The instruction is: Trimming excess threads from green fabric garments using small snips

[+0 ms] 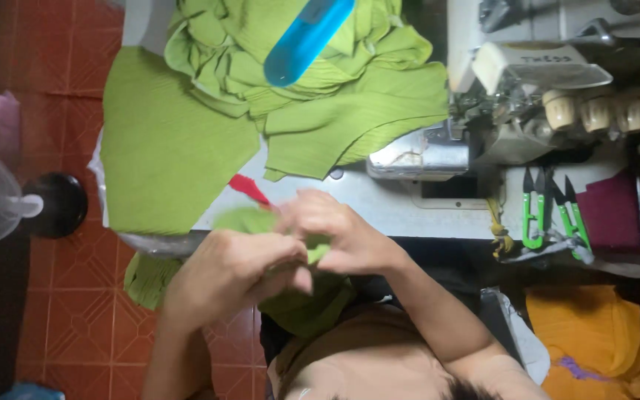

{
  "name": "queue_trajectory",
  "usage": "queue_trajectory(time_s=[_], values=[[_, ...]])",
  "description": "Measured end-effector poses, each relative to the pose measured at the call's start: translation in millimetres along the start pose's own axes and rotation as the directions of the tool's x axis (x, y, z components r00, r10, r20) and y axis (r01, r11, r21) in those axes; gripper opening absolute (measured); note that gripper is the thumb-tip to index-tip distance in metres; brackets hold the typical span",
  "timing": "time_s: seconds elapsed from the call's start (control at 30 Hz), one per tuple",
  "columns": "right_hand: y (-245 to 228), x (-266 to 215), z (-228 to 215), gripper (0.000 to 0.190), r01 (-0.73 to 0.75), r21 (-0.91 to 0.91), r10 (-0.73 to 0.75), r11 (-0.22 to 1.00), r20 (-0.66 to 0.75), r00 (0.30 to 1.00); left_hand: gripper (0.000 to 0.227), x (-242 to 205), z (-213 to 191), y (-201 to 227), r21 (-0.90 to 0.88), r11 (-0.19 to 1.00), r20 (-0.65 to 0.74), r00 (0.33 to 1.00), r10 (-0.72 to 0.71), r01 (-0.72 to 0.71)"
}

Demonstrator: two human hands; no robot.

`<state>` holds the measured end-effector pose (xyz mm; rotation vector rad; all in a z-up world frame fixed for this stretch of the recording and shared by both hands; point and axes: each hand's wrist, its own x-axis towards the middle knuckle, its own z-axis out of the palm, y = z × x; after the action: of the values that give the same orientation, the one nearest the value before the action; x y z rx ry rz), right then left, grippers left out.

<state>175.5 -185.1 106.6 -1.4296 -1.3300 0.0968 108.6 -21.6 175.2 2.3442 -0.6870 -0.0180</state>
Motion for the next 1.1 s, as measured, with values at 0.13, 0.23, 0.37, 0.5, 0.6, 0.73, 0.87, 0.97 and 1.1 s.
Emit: queue_trajectory(time_s=[0.13,0.23,0.37,0.5,0.6,0.73,0.87,0.97,1.1], values=[[-17,-48,-19,0.014,-0.309,0.513,0.399,0.801,-0.073,0.914,0.044,5,-17,-11,0.081,0.993,0.234,0.966,-0.107,0.090],[-14,-70,-29,0.013,-0.296,0.618,0.589,0.729,-0.345,0.731,0.038,29,-32,-26,0.127,0.991,0.128,0.990,-0.059,0.043],[-3,-72,-42,0.031,-0.337,0.454,0.561,0.825,-0.736,0.380,0.015,87,-23,-56,0.275,0.955,-0.260,0.948,0.182,-0.108],[1,-73,-45,0.042,-0.500,0.149,0.366,0.853,-0.853,0.371,0.031,137,23,-35,0.459,0.888,-0.388,0.897,0.214,-0.014],[9,-82,-43,0.043,-0.489,0.108,0.309,0.866,-0.884,0.351,0.009,140,73,-17,0.665,0.736,-0.438,0.733,0.521,-0.127],[7,-89,-41,0.043,-0.493,0.210,0.410,0.845,-0.844,0.344,0.031,131,109,-8,0.465,0.849,-0.318,0.847,0.426,-0.253],[9,-94,-43,0.043,-0.527,0.156,0.371,0.835,-0.868,0.331,0.038,132,112,-7,0.469,0.862,-0.279,0.894,0.350,-0.191],[17,-95,-43,0.044,-0.576,0.101,0.333,0.811,-0.889,0.314,0.039,140,116,-14,0.450,0.876,-0.304,0.893,0.331,-0.171],[15,-97,-41,0.044,-0.420,0.225,0.375,0.879,-0.870,0.320,0.030,137,114,-17,0.362,0.909,-0.329,0.884,0.331,-0.206]])
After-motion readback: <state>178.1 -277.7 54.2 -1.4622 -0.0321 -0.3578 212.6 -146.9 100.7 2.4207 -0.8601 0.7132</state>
